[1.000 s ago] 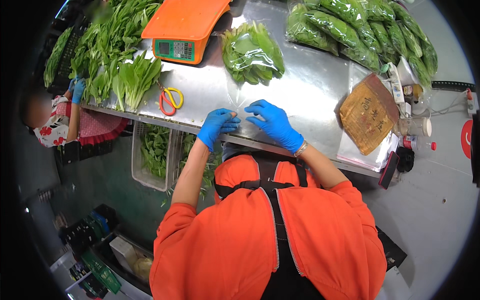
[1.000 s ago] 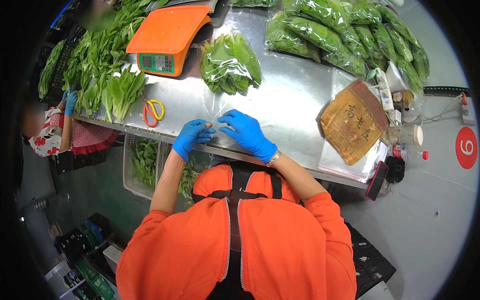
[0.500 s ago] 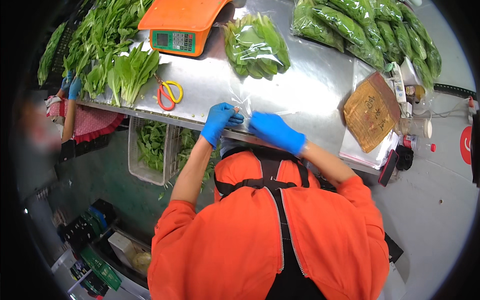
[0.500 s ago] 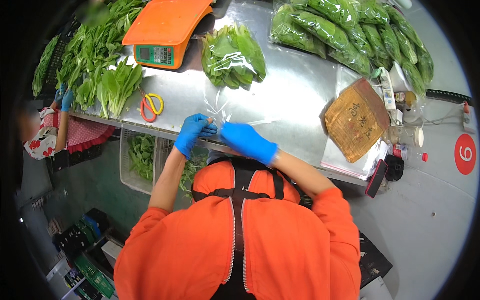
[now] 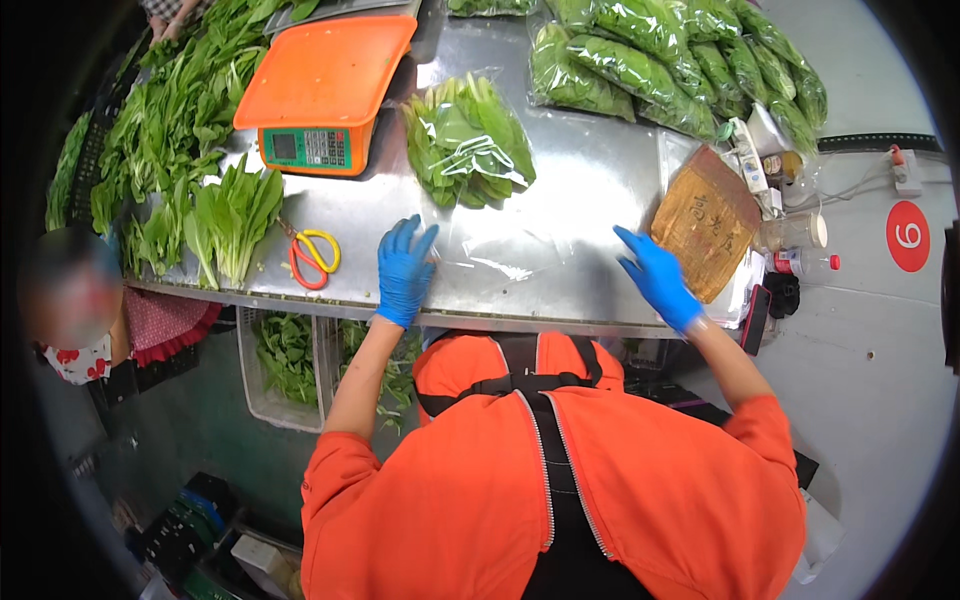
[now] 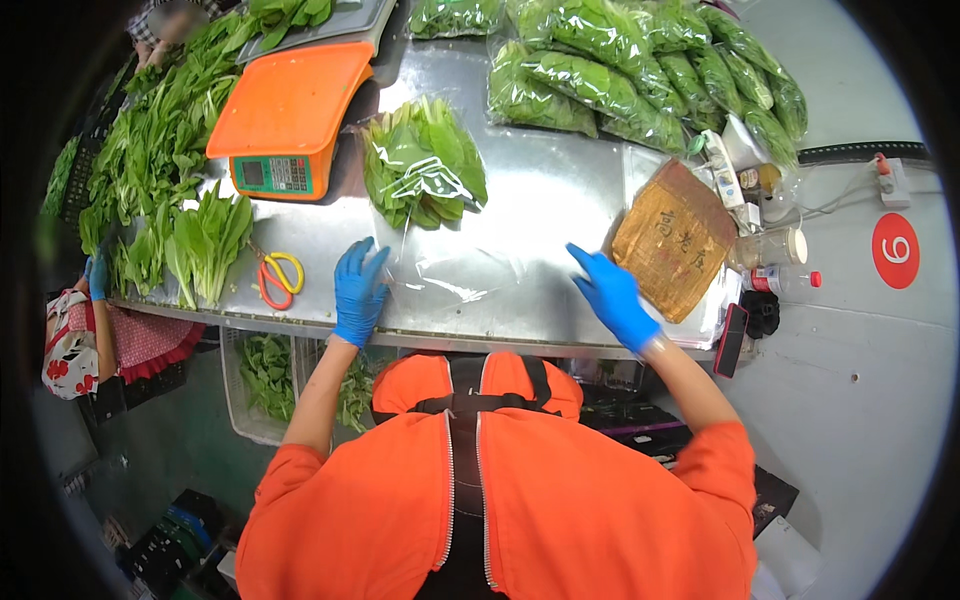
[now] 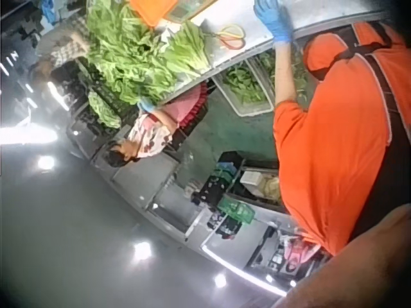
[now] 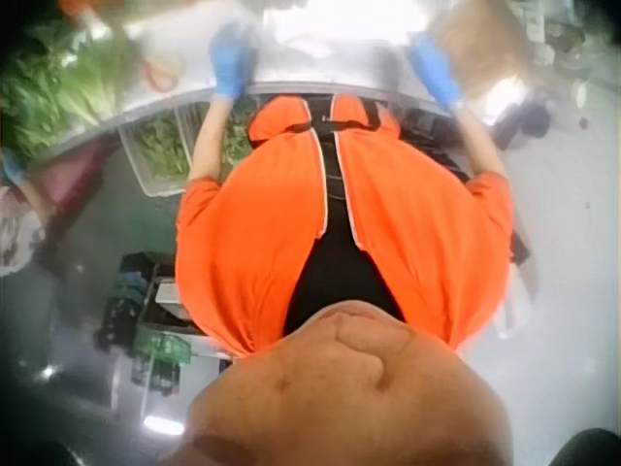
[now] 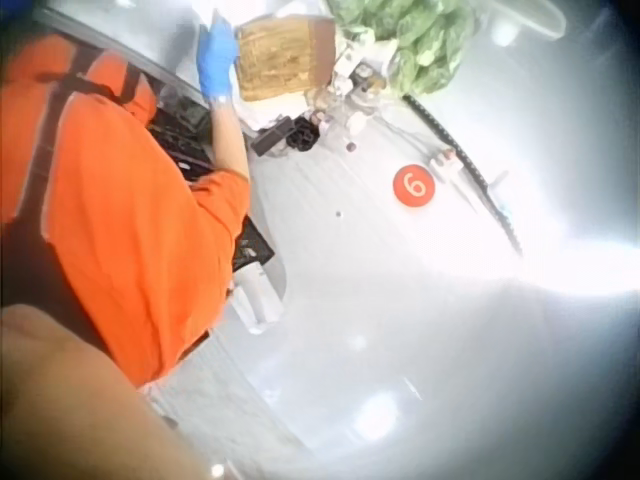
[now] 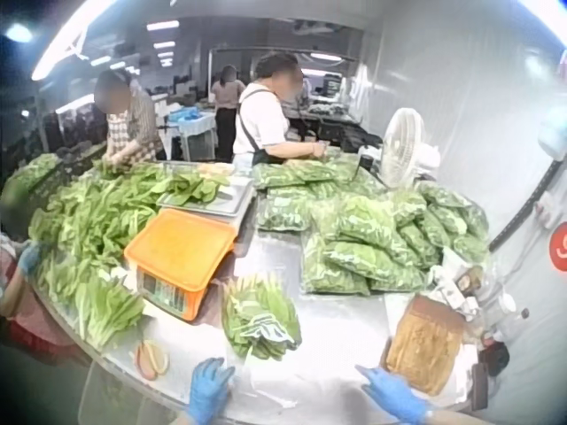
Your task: The person trims the roots of leafy green vegetables using shears, weighs them on a digital scale, and places them into plastic bags. The person then seals the bags and sets them aside on the table.
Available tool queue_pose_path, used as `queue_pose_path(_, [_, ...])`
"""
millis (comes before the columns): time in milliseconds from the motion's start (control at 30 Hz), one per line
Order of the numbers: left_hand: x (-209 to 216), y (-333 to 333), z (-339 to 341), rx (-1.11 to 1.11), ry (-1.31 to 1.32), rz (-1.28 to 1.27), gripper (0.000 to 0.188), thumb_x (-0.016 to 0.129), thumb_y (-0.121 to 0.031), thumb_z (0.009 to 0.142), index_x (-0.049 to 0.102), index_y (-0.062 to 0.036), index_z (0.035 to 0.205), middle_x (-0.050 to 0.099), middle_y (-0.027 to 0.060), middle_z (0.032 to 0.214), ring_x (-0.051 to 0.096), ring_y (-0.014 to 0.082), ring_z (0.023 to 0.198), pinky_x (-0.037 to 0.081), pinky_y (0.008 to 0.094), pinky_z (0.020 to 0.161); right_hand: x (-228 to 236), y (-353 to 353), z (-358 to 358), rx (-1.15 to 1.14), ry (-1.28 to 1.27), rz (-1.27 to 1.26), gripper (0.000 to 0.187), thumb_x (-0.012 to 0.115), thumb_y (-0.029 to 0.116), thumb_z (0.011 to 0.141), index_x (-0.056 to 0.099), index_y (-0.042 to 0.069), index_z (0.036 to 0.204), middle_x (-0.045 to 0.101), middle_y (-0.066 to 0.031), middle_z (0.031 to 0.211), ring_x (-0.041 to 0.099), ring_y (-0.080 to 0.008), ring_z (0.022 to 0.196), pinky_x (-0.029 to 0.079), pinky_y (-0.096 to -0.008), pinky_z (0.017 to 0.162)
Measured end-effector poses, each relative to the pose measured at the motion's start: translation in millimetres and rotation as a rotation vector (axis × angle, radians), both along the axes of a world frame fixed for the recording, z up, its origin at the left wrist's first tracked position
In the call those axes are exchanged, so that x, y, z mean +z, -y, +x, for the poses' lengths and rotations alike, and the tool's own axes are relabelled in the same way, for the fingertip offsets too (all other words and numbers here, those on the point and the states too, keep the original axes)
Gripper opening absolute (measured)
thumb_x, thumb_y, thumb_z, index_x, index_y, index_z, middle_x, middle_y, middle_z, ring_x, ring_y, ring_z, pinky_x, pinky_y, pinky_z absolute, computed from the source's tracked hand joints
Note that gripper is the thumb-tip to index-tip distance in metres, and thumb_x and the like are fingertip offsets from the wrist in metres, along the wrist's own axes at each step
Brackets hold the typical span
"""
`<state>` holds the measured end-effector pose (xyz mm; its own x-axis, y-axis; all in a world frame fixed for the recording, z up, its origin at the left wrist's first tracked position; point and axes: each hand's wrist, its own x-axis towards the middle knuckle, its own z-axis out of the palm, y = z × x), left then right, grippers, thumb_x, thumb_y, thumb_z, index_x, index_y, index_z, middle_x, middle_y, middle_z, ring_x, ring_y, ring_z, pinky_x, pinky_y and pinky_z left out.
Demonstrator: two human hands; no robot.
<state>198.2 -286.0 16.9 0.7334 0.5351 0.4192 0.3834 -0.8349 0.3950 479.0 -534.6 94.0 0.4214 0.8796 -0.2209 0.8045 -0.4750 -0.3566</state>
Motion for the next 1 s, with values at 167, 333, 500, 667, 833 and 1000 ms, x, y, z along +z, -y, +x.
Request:
queue_pose_path(167, [-11,-18,19,-0.167,-0.008,0.176,0.033,0.057,-0.008,0.068,0.059,-0.0183,0.099,0.055,0.0043,0.111,0.048,0.0249,0.107,0.03,0.0454,0.095,-64,-105,5,0.457,0.258,0.461,0.044,0.055,0.007,0.075,0.049,0.016,0.118,0.043,-0.0106,0.127,0.039,-0.0299,0.118,0.032,-0.0417,0.095])
queue_pose_path(333, [13,-31,30,-0.119,0.246,-0.058,0.024,0.051,-0.003,0.074,0.059,-0.0121,0.095,0.057,0.0054,0.109,0.047,0.0286,0.11,0.031,0.0421,0.095,-49,-135,13,0.618,-0.088,0.628,0.024,0.054,0.006,0.079,0.056,0.011,0.102,0.049,-0.009,0.121,0.04,-0.0286,0.117,0.036,-0.0398,0.094])
queue_pose_path(500, [25,-46,47,-0.016,0.462,-0.393,0.022,0.046,-0.001,0.079,0.057,-0.0034,0.098,0.06,0.0106,0.104,0.053,0.0268,0.102,0.039,0.0343,0.089,-40,-140,15,0.421,-0.341,0.645,0.038,0.054,0.0,0.073,0.054,0.012,0.109,0.046,-0.0108,0.123,0.041,-0.0305,0.116,0.035,-0.0389,0.095])
queue_pose_path(667, [14,-37,37,0.051,0.476,-0.623,0.017,0.045,-0.002,0.086,0.057,0.0001,0.098,0.061,0.0109,0.1,0.057,0.0215,0.097,0.042,0.0291,0.085,-41,-135,-5,0.646,0.025,0.517,0.047,0.054,-0.001,0.07,0.053,0.017,0.114,0.046,-0.0114,0.122,0.045,-0.0272,0.111,0.038,-0.037,0.09])
queue_pose_path(833, [14,-39,31,0.045,0.397,-0.605,0.017,0.045,-0.002,0.086,0.057,0.0006,0.098,0.061,0.0106,0.101,0.057,0.0201,0.095,0.042,0.0287,0.086,-64,-139,-15,0.617,-0.084,0.536,0.032,0.058,0.004,0.073,0.058,0.015,0.103,0.055,-0.0063,0.111,0.053,-0.0228,0.098,0.043,-0.0315,0.081])
queue_pose_path(1000, [11,-42,17,0.149,0.398,-0.782,0.017,0.046,-0.006,0.088,0.057,0.0009,0.098,0.062,0.0092,0.099,0.057,0.0155,0.092,0.041,0.0271,0.085,-72,-129,4,0.256,-0.716,0.635,0.02,0.056,0.003,0.079,0.059,0.008,0.098,0.059,-0.0067,0.101,0.059,-0.0185,0.081,0.047,-0.0258,0.07])
